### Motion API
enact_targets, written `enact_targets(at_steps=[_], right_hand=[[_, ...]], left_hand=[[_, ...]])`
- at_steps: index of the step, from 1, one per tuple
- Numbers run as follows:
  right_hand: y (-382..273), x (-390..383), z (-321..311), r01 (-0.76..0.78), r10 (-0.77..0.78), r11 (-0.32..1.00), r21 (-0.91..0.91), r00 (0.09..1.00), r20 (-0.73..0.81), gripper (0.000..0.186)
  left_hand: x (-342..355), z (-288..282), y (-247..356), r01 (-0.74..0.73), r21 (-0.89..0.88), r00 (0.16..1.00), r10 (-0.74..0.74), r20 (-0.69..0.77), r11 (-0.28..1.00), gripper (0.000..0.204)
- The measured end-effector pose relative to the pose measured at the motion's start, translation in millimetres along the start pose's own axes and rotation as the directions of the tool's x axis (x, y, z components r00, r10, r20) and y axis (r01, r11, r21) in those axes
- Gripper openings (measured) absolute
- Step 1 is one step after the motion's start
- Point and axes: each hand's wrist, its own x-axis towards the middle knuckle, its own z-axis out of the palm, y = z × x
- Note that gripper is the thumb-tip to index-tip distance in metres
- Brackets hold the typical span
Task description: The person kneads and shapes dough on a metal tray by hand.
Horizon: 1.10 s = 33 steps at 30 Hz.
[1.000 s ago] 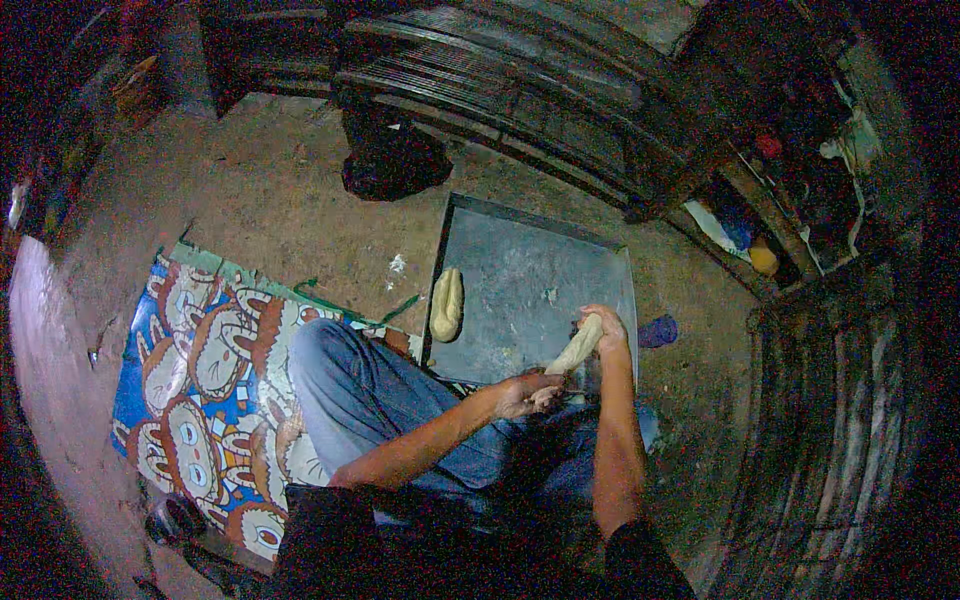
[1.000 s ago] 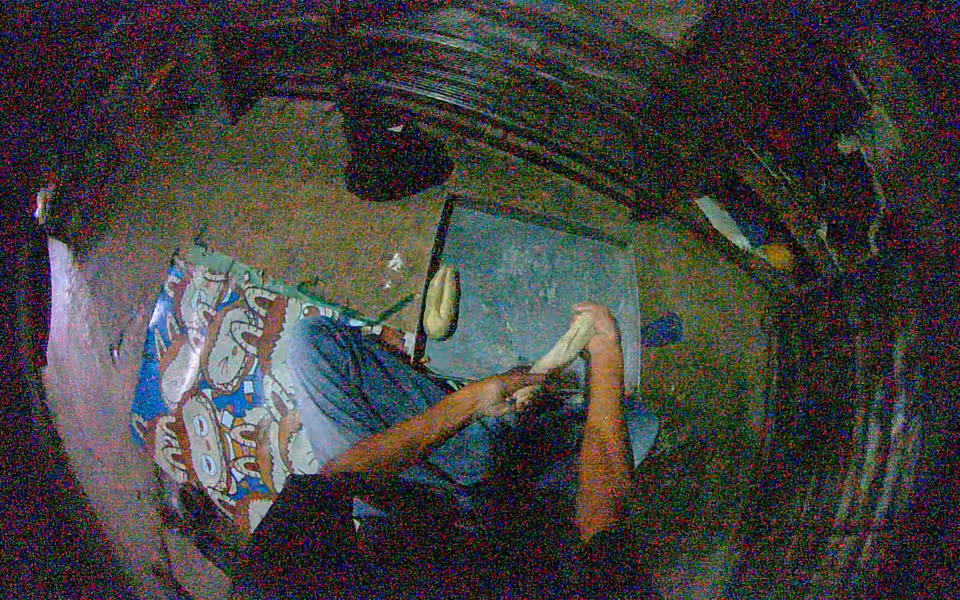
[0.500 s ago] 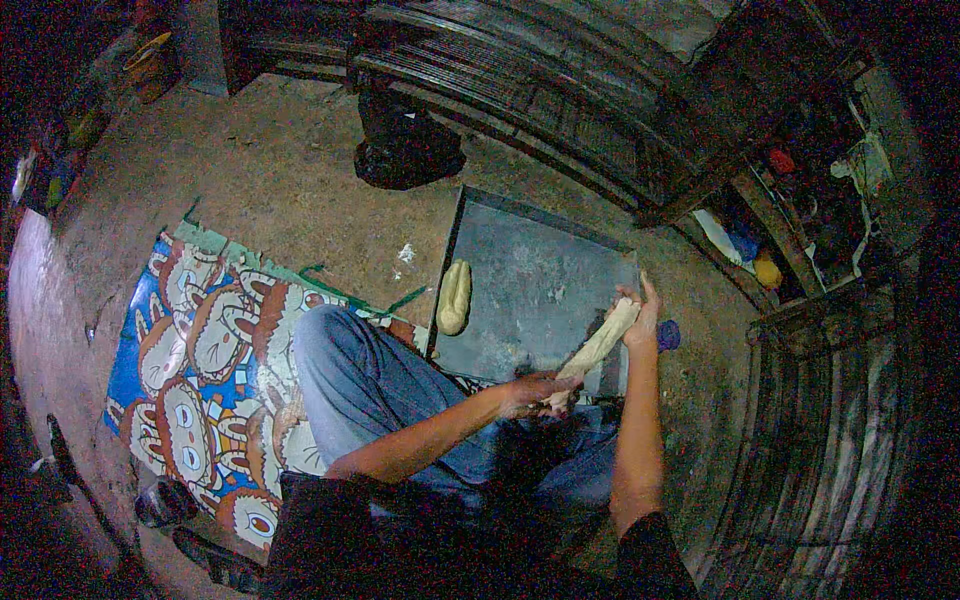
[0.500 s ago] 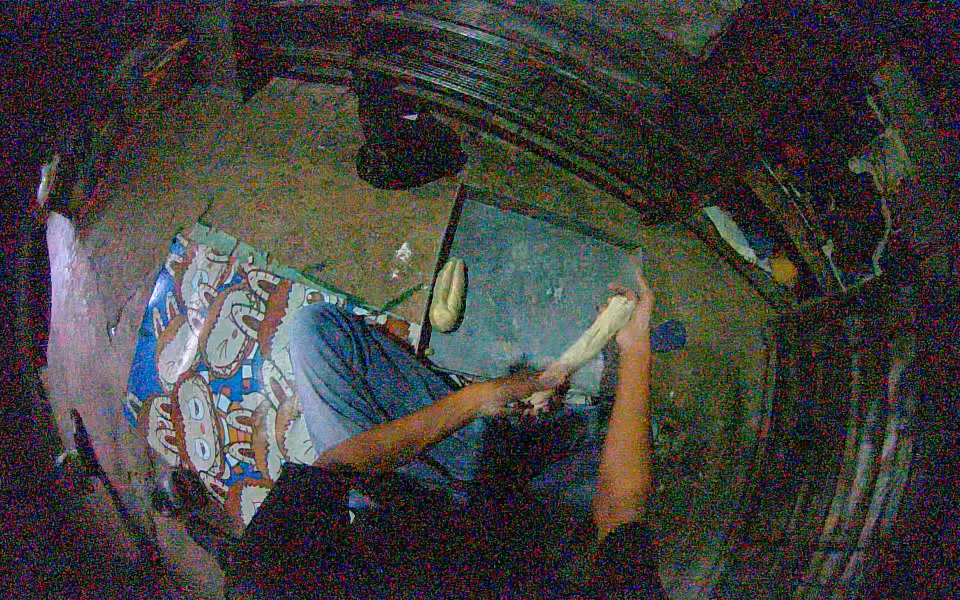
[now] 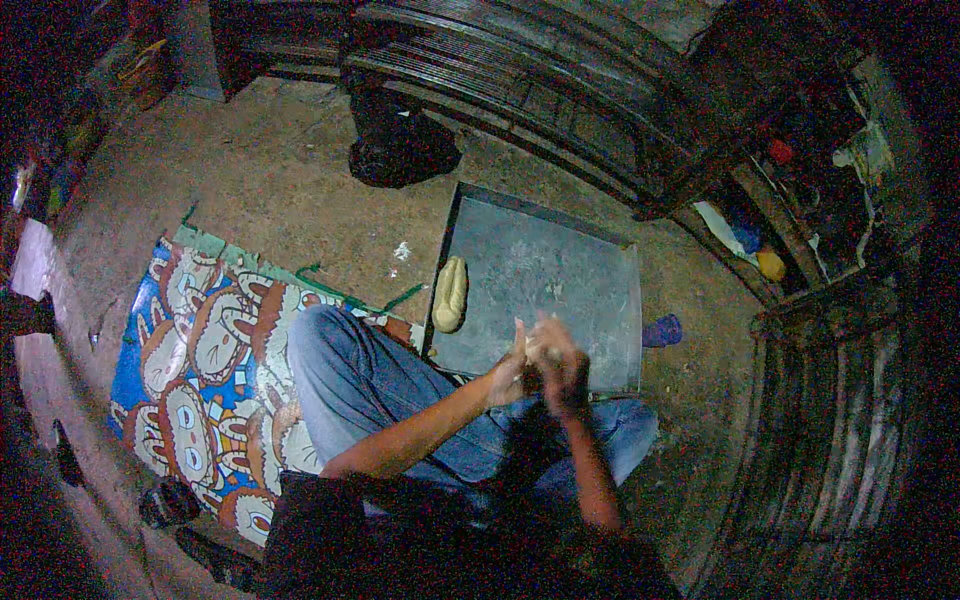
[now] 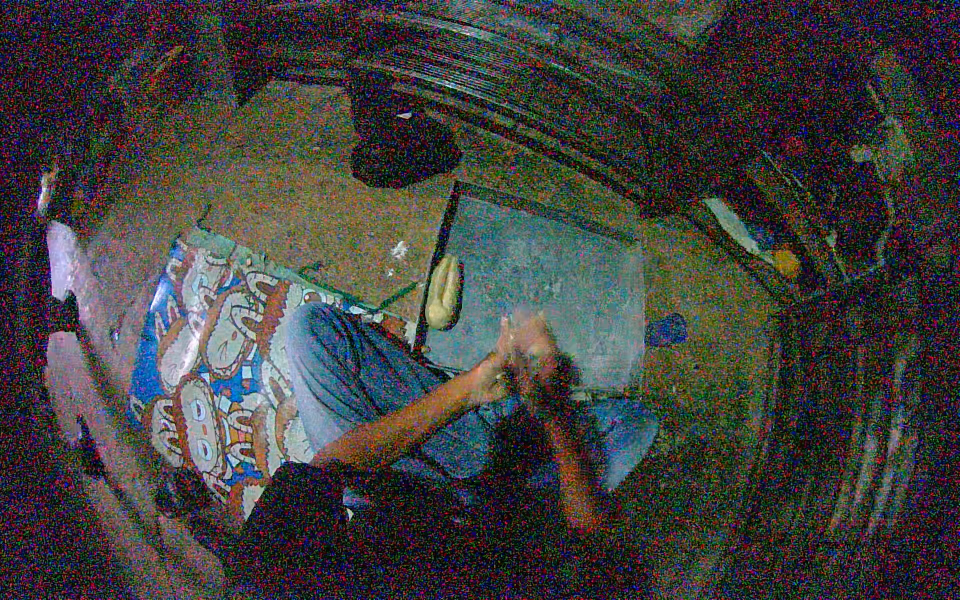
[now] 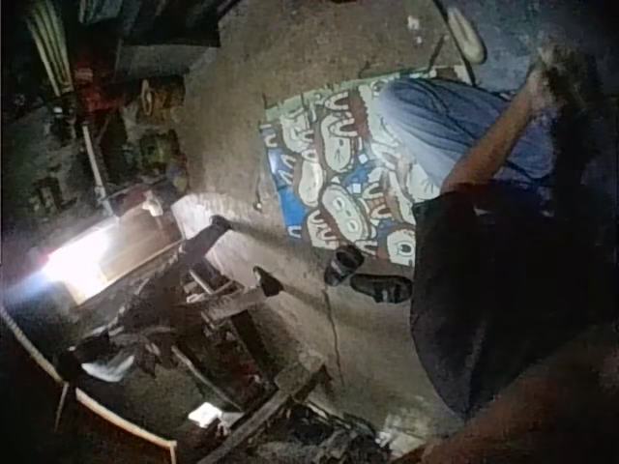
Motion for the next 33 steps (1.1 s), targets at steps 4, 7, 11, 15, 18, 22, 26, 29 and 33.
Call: enact_targets(at_steps=[4, 7, 11, 15, 18, 22, 26, 29, 33], right_hand=[[-16, -24, 49, 0.191, -0.186, 0.976, -0.105, 0.981, 0.047, 0.043], [-23, -27, 46, 0.155, -0.156, 0.988, 0.015, 0.983, 0.093, 0.051], [-31, -22, 33, 0.313, -0.311, 0.940, -0.137, 0.950, 0.033, 0.060], [-64, -15, -27, 0.090, -0.125, 0.972, -0.219, 0.980, -0.154, 0.062], [-57, -8, -36, -0.045, 0.022, 0.997, -0.066, 0.949, -0.316, 0.063], [32, -22, 27, -0.084, 0.382, 0.777, 0.624, 0.851, -0.360, 0.058], [13, -22, 55, -0.066, 0.557, 0.173, 0.983, 0.830, -0.042, 0.050], [35, -35, 67, -0.036, 0.601, -0.007, 0.999, 0.799, 0.033, 0.041], [39, -35, 48, 0.082, 0.498, -0.147, 0.986, 0.867, 0.002, 0.035]], left_hand=[[14, -42, -2, 0.127, -0.475, 0.863, 0.139, 0.486, 0.871, 0.078], [9, -43, 13, 0.176, -0.468, 0.965, -0.058, 0.256, 0.866, 0.070], [11, -62, 24, 0.253, -0.611, 0.919, 0.012, 0.395, 0.750, 0.055], [-4, -22, 35, -0.167, -0.241, 0.986, 0.166, -0.026, 0.956, 0.060], [-12, -11, 43, -0.164, -0.110, 0.961, 0.184, 0.205, 0.980, 0.079], [-10, 5, 36, -0.168, 0.209, 0.965, 0.117, 0.234, 0.963, 0.106], [9, -35, 23, -0.372, 0.640, 0.927, 0.245, 0.282, 0.672, 0.105], [15, -11, 13, -0.345, 0.923, 0.772, 0.611, 0.177, 0.168, 0.092], [11, 4, 17, -0.452, 0.390, 0.732, 0.584, -0.351, 0.802, 0.084]])
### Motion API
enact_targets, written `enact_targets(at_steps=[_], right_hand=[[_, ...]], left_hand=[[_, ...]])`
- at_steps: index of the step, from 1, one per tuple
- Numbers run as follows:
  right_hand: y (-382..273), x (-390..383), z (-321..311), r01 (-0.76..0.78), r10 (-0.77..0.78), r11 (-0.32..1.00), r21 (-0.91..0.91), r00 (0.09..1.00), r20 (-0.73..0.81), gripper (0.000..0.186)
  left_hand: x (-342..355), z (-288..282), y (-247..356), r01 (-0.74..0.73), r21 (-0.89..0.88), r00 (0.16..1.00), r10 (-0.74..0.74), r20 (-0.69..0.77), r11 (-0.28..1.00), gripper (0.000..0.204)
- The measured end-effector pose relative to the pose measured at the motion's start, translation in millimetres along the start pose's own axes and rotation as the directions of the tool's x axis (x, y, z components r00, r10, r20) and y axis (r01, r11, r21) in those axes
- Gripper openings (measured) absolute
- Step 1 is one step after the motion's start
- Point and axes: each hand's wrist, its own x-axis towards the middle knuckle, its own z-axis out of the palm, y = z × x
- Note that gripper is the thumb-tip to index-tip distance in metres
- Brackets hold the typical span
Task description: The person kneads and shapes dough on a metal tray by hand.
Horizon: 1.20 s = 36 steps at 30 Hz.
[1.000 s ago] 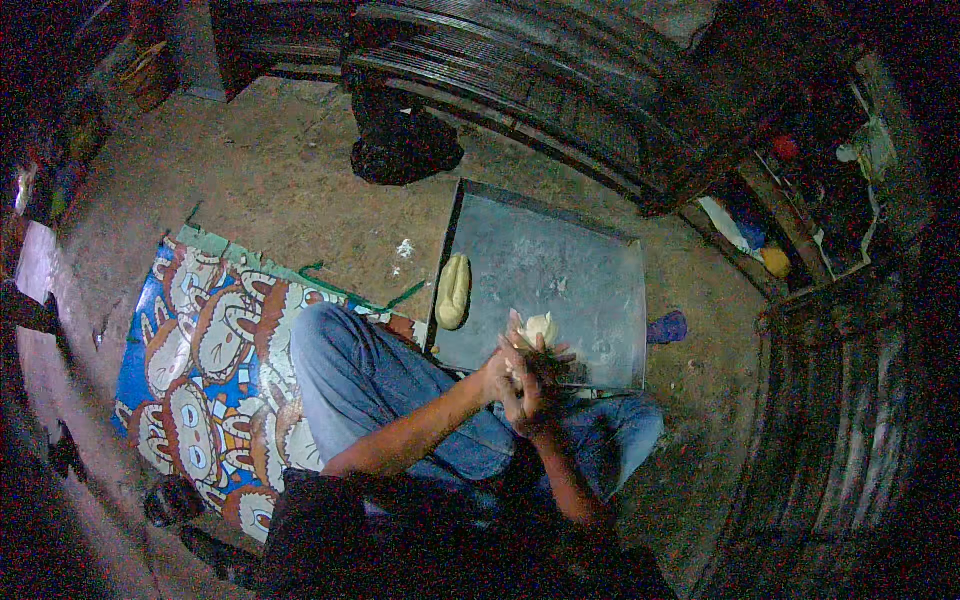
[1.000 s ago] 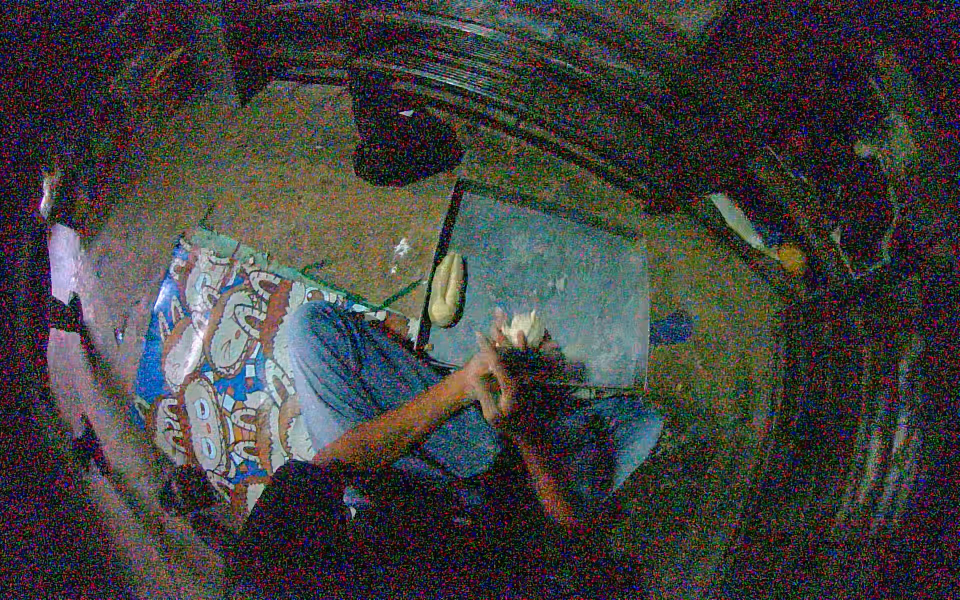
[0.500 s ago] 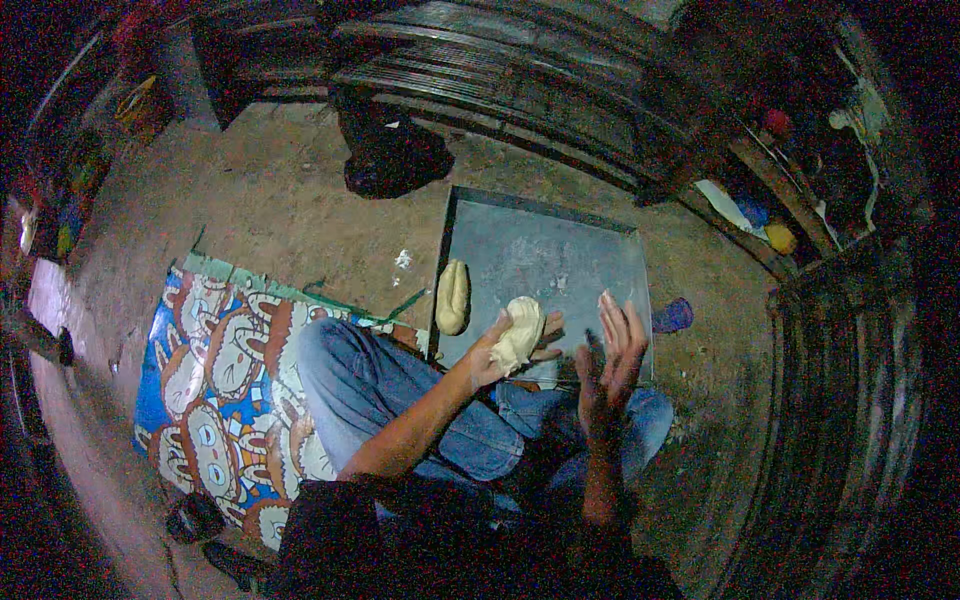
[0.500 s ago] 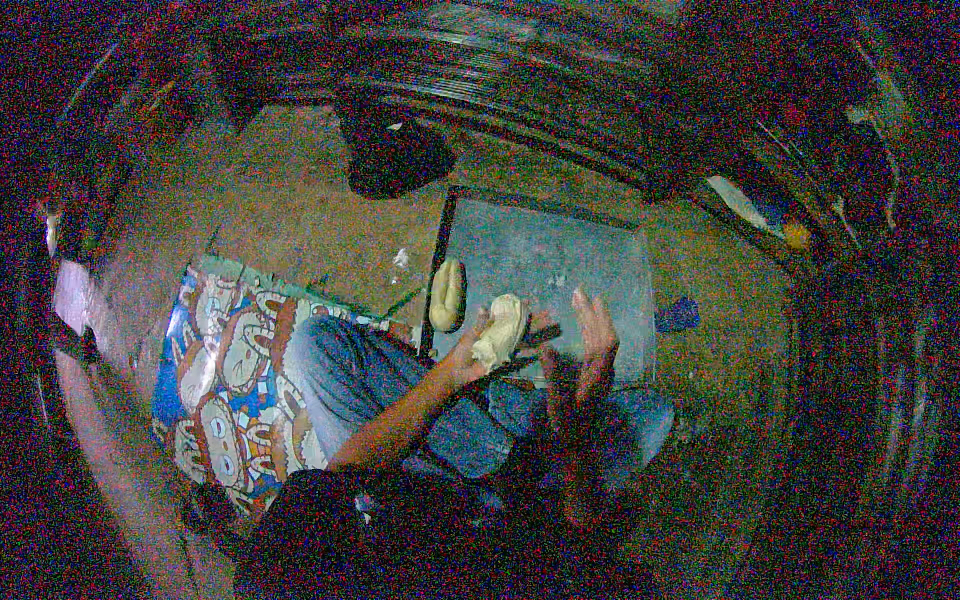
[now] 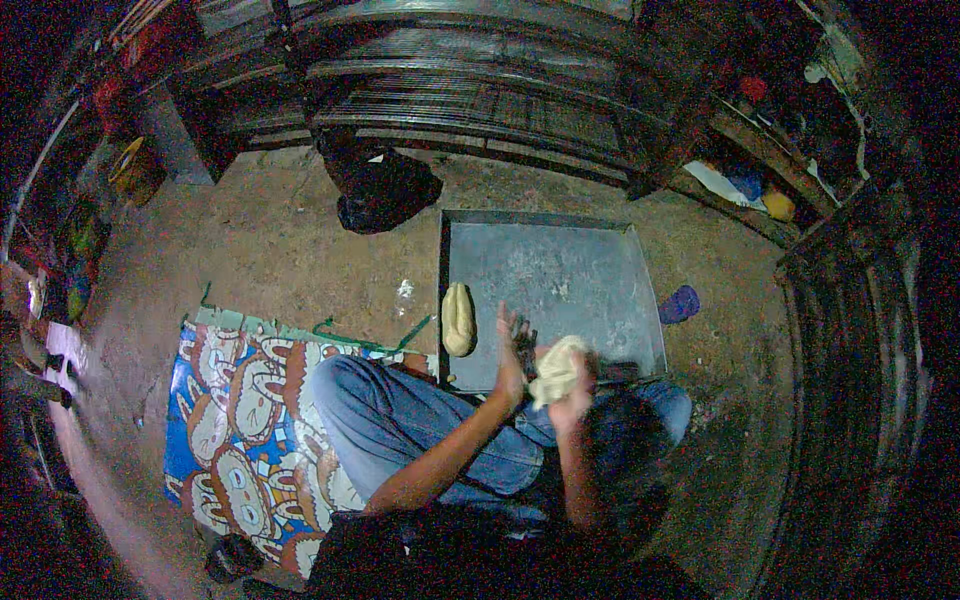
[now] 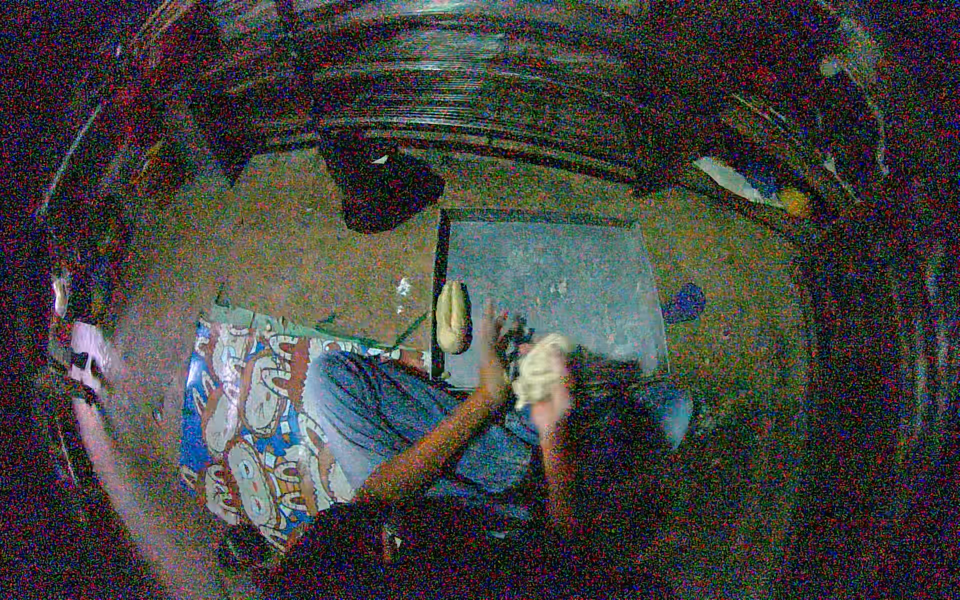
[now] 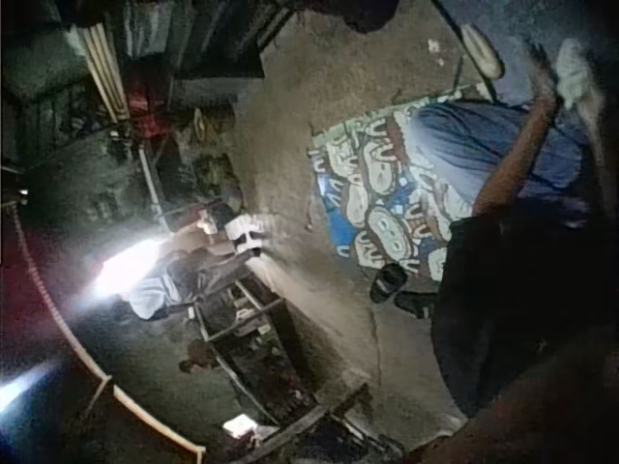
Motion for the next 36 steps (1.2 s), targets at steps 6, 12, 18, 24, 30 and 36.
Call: enact_targets(at_steps=[6, 12, 18, 24, 30, 36], right_hand=[[-95, 23, -95, -0.201, 0.197, 0.964, 0.173, 0.979, 0.043, 0.034], [-42, 19, -13, 0.233, -0.347, 0.393, -0.889, 0.934, 0.092, 0.032], [-11, -3, 28, 0.202, -0.360, -0.470, -0.859, 0.845, 0.395, 0.049], [-22, 32, 38, 0.004, -0.596, -0.460, -0.888, 0.740, 0.312, 0.052], [-53, 35, 3, 0.137, 0.005, 0.719, -0.682, 0.979, 0.202, 0.060], [-49, 23, 46, 0.236, 0.007, 0.205, -0.950, 0.970, 0.242, 0.048]], left_hand=[[36, -31, 25, 0.255, -0.158, 0.967, -0.246, 0.073, 0.954, 0.079], [17, -19, -37, 0.300, -0.107, 0.842, -0.210, 0.497, 0.948, 0.064], [-17, -28, -30, 0.576, -0.267, 0.687, -0.281, 0.670, 0.772, 0.064], [-18, -19, -18, 0.157, 0.205, 0.891, -0.228, 0.392, 0.966, 0.060], [-13, -2, 6, 0.028, 0.488, 0.855, -0.274, 0.440, 0.872, 0.063], [-1, -24, 5, 0.139, 0.525, 0.691, -0.462, 0.555, 0.839, 0.053]])
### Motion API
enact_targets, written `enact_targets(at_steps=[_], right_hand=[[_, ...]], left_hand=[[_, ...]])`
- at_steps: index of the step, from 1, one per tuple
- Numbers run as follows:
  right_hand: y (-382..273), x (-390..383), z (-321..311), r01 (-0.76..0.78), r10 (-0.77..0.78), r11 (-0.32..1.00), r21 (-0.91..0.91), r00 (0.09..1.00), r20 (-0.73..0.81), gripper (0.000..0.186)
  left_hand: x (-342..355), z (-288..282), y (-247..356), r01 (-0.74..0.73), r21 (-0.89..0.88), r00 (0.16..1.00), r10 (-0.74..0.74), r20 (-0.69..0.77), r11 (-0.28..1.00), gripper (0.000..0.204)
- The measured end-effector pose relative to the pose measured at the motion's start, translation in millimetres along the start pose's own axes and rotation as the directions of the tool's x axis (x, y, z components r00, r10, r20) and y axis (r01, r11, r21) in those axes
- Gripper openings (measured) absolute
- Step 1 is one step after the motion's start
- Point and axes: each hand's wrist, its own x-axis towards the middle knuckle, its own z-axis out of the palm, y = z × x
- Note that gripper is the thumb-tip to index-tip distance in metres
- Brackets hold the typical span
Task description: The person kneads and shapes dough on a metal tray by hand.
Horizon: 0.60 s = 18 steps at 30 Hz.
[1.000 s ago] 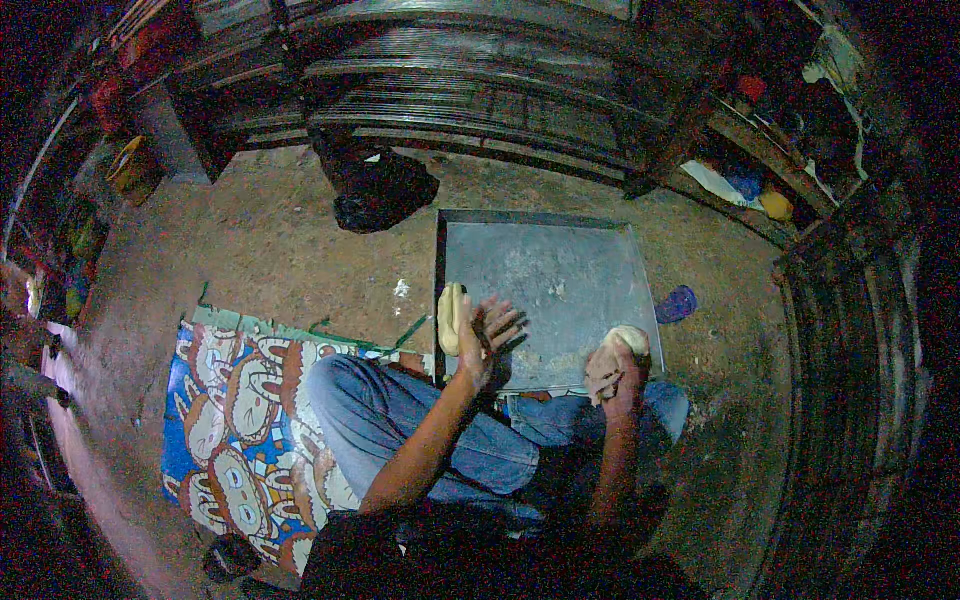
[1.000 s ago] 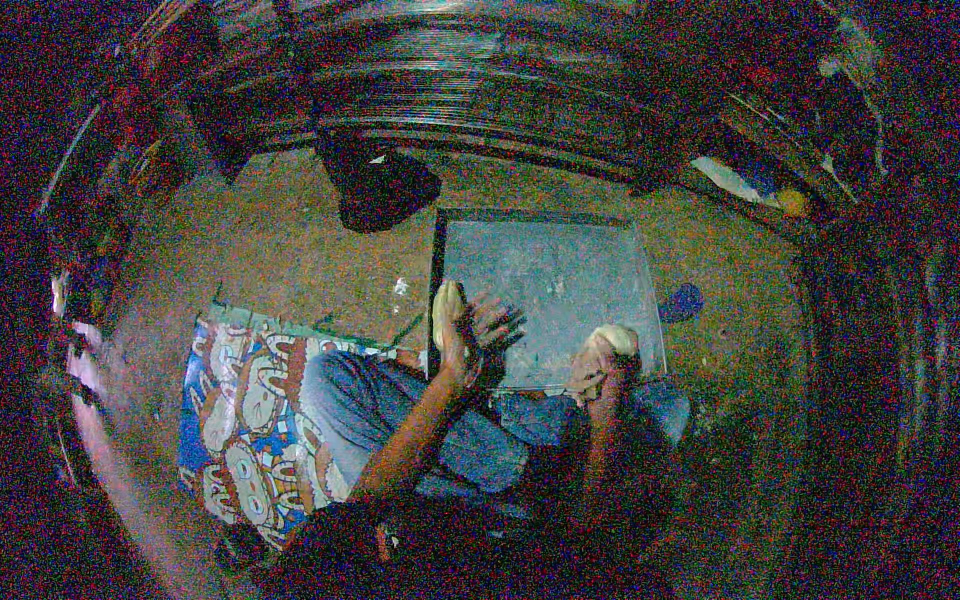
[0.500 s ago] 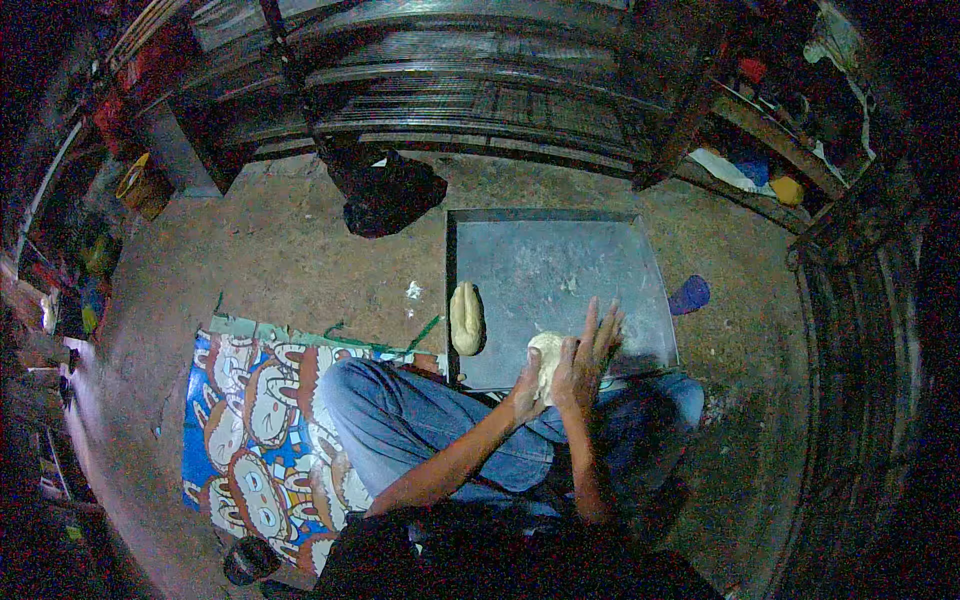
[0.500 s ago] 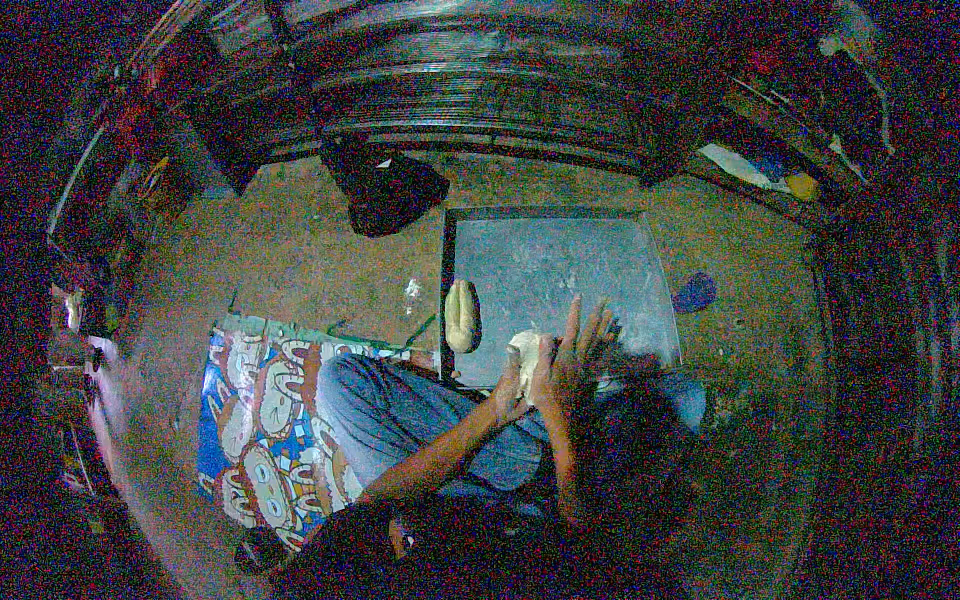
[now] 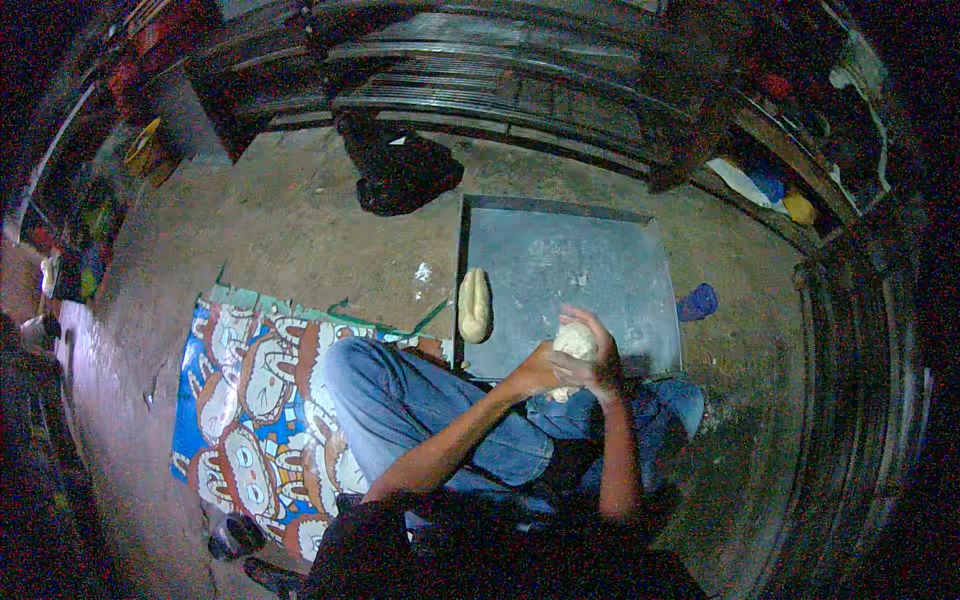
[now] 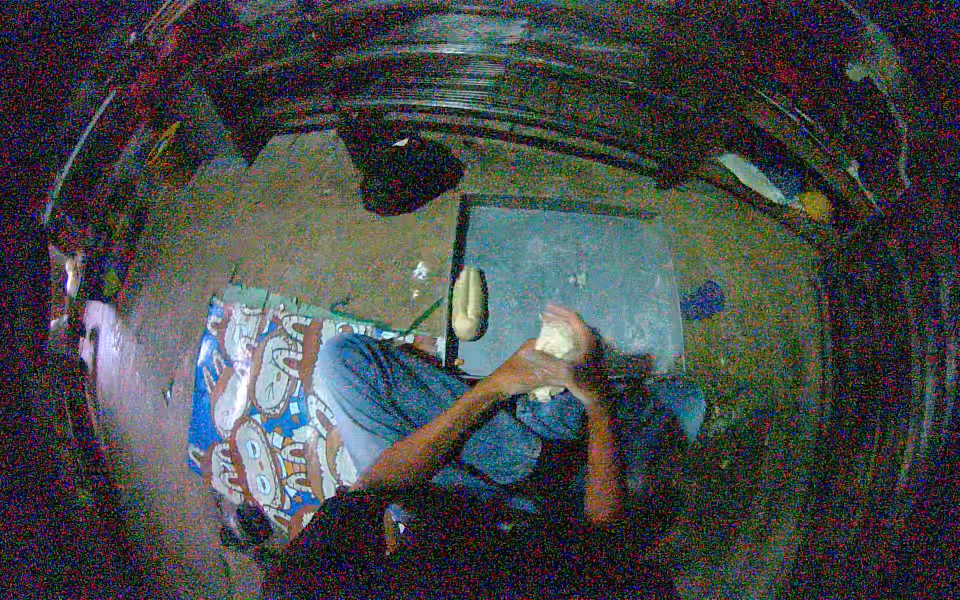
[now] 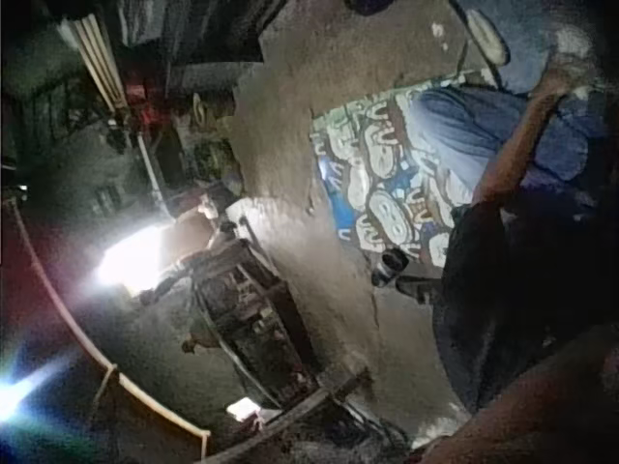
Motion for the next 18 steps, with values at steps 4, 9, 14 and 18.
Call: enact_targets(at_steps=[4, 9, 14, 18], right_hand=[[-1, 1, 20, -0.068, 0.040, 0.988, -0.136, 0.980, -0.196, 0.023], [75, 16, 13, -0.154, 0.255, 0.942, 0.299, 0.906, -0.338, 0.021], [158, 49, -17, -0.284, 0.513, 0.773, 0.567, 0.806, -0.295, 0.023], [142, 52, -43, -0.223, 0.420, 0.779, 0.586, 0.880, -0.223, 0.022]], left_hand=[[6, 6, -10, -0.324, 0.264, 0.935, 0.351, -0.058, 0.908, 0.033], [1, 15, 9, 0.081, 0.510, 0.975, 0.037, -0.218, 0.856, 0.038], [13, 22, 1, 0.064, 0.666, 0.982, 0.072, -0.175, 0.743, 0.039], [10, 23, 4, -0.094, 0.534, 0.985, 0.155, -0.071, 0.840, 0.058]])
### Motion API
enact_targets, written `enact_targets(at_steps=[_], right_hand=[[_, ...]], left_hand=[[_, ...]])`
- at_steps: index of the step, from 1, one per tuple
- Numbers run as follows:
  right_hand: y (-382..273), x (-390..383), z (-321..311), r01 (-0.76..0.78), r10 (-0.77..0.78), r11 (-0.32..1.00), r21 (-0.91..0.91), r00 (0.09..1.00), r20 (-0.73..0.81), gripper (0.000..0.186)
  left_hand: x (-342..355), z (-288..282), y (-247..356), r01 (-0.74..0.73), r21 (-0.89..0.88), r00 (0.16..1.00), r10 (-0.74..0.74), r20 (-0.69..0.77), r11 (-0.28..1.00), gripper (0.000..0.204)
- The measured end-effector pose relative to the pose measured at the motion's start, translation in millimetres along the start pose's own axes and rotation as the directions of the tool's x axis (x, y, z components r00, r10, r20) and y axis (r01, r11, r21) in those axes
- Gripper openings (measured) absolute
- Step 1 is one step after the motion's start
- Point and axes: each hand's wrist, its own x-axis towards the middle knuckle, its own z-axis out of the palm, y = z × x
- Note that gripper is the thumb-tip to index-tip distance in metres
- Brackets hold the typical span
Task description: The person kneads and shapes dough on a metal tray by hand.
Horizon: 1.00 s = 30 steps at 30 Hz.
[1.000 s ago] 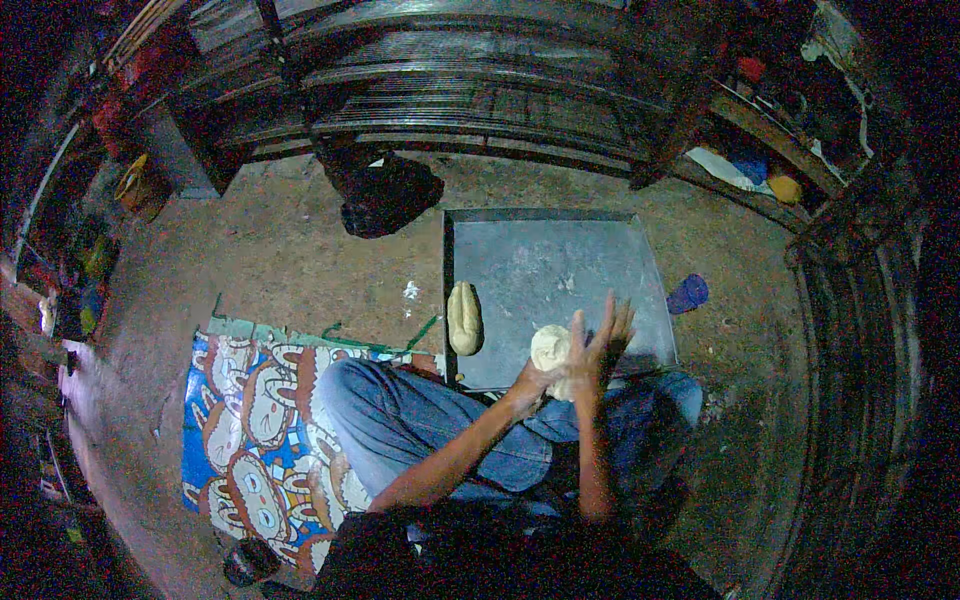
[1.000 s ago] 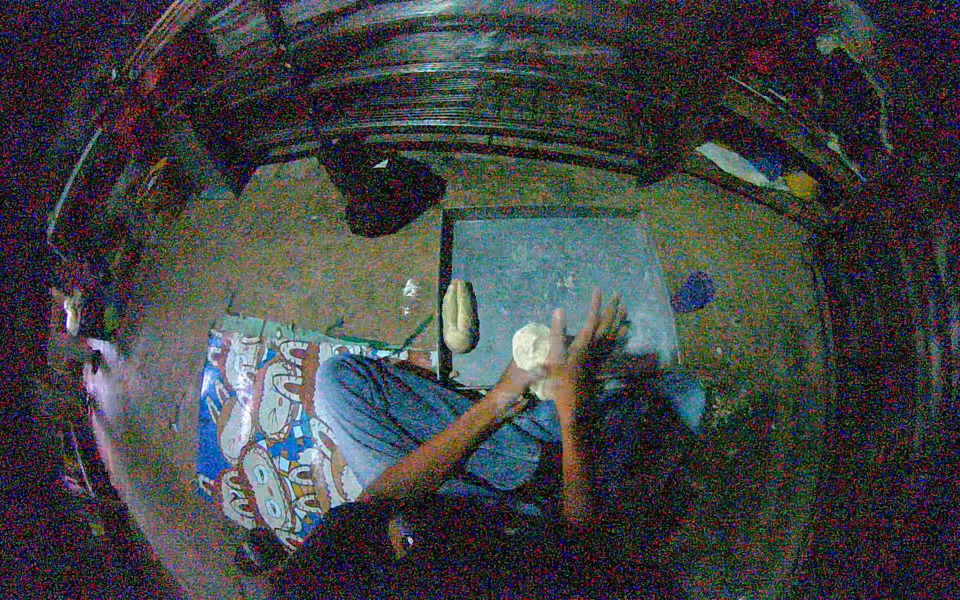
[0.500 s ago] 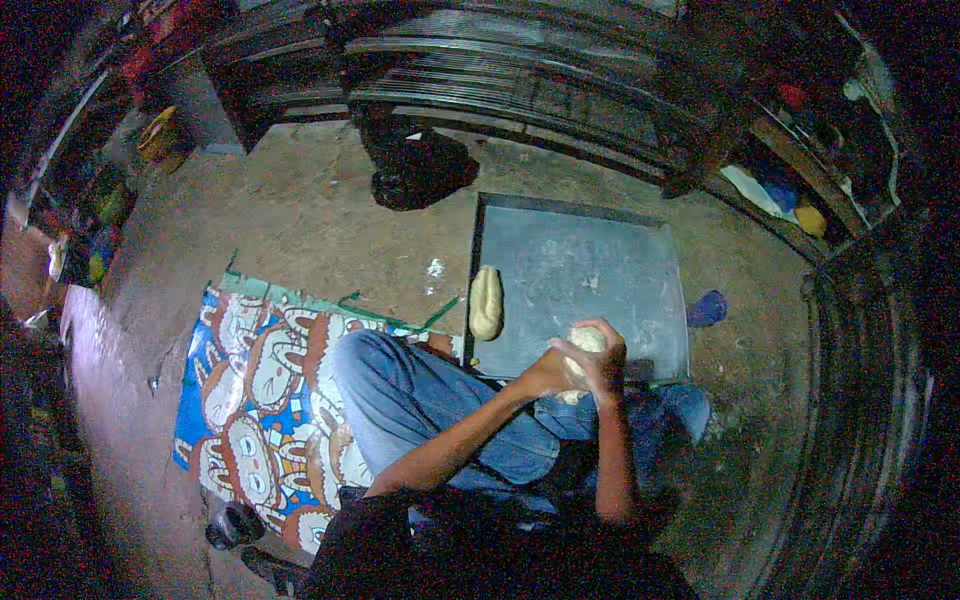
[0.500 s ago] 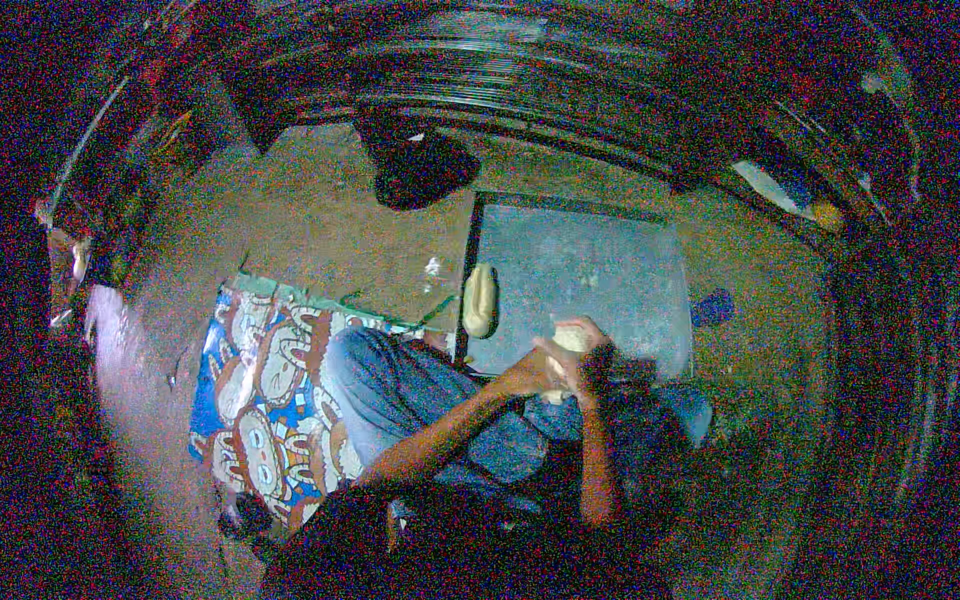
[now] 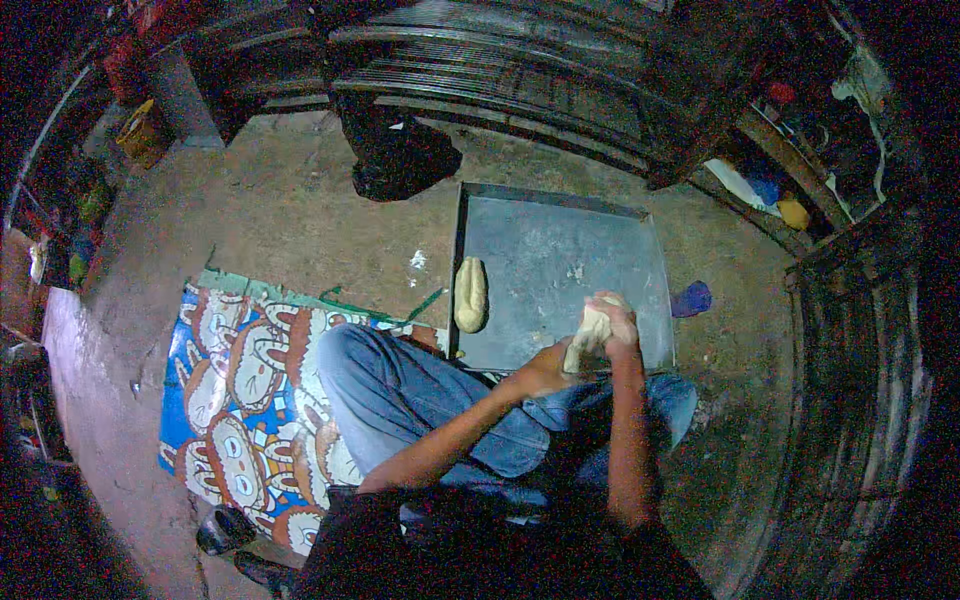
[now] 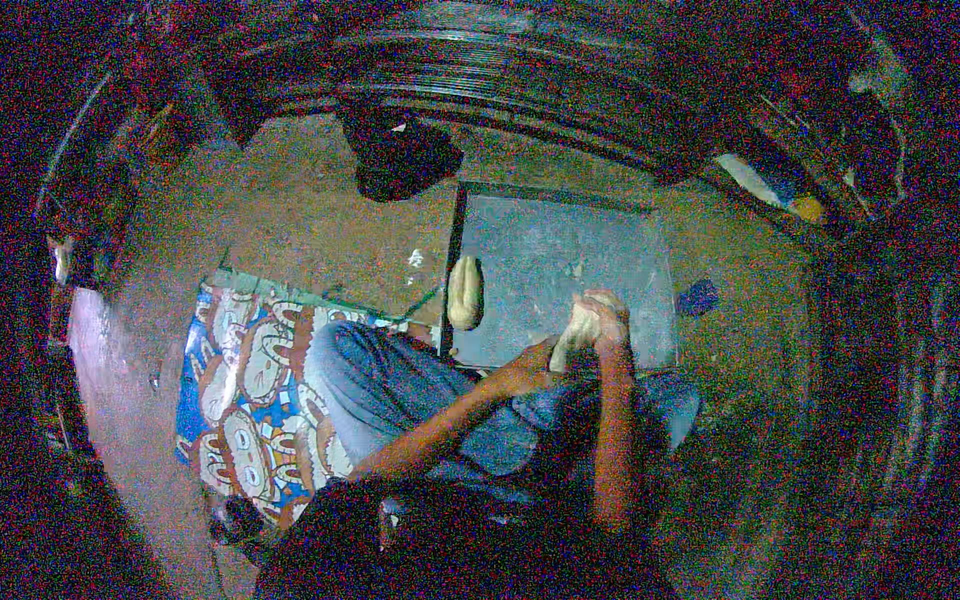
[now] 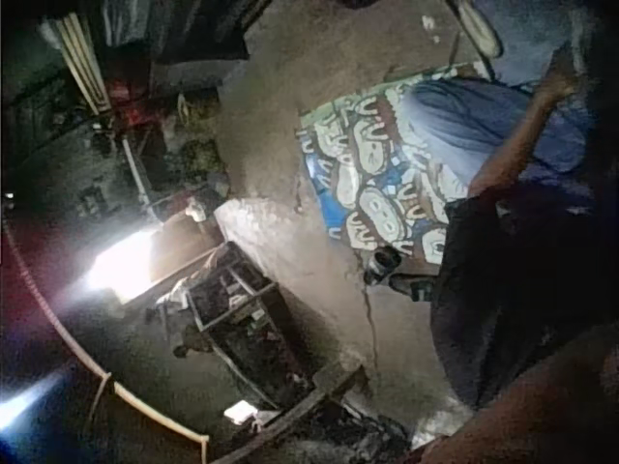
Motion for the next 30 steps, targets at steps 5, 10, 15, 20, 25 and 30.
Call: enact_targets(at_steps=[5, 10, 15, 20, 25, 30], right_hand=[[-98, -54, 55, 0.266, -0.252, 0.956, -0.125, 0.960, 0.121, 0.017], [-115, -79, 58, 0.211, -0.218, 0.976, 0.056, 0.955, 0.200, 0.011], [-110, -124, 118, -0.085, 0.031, 0.962, 0.258, 0.978, 0.206, 0.015], [-57, -106, 94, 0.009, -0.073, 0.991, 0.135, 0.875, 0.479, 0.012], [-50, -79, 78, 0.078, -0.054, 0.995, -0.057, 0.936, 0.347, 0.011], [-29, -19, -6, 0.252, -0.171, 0.880, -0.402, 0.959, 0.227, 0.020]], left_hand=[[4, -33, -13, 0.224, -0.448, 0.947, -0.302, -0.109, 0.866, 0.080], [4, -54, -25, 0.007, -0.888, 0.989, -0.136, -0.063, 0.461, 0.078], [-13, -27, -51, 0.230, -0.887, 0.971, -0.032, 0.237, 0.400, 0.072], [-18, -35, -1, 0.298, -0.787, 0.905, 0.102, 0.413, 0.540, 0.055], [-20, -28, -6, 0.398, -0.711, 0.898, -0.088, 0.431, 0.580, 0.031], [-7, 1, 11, 0.513, -0.735, 0.854, -0.171, 0.492, 0.444, 0.027]])
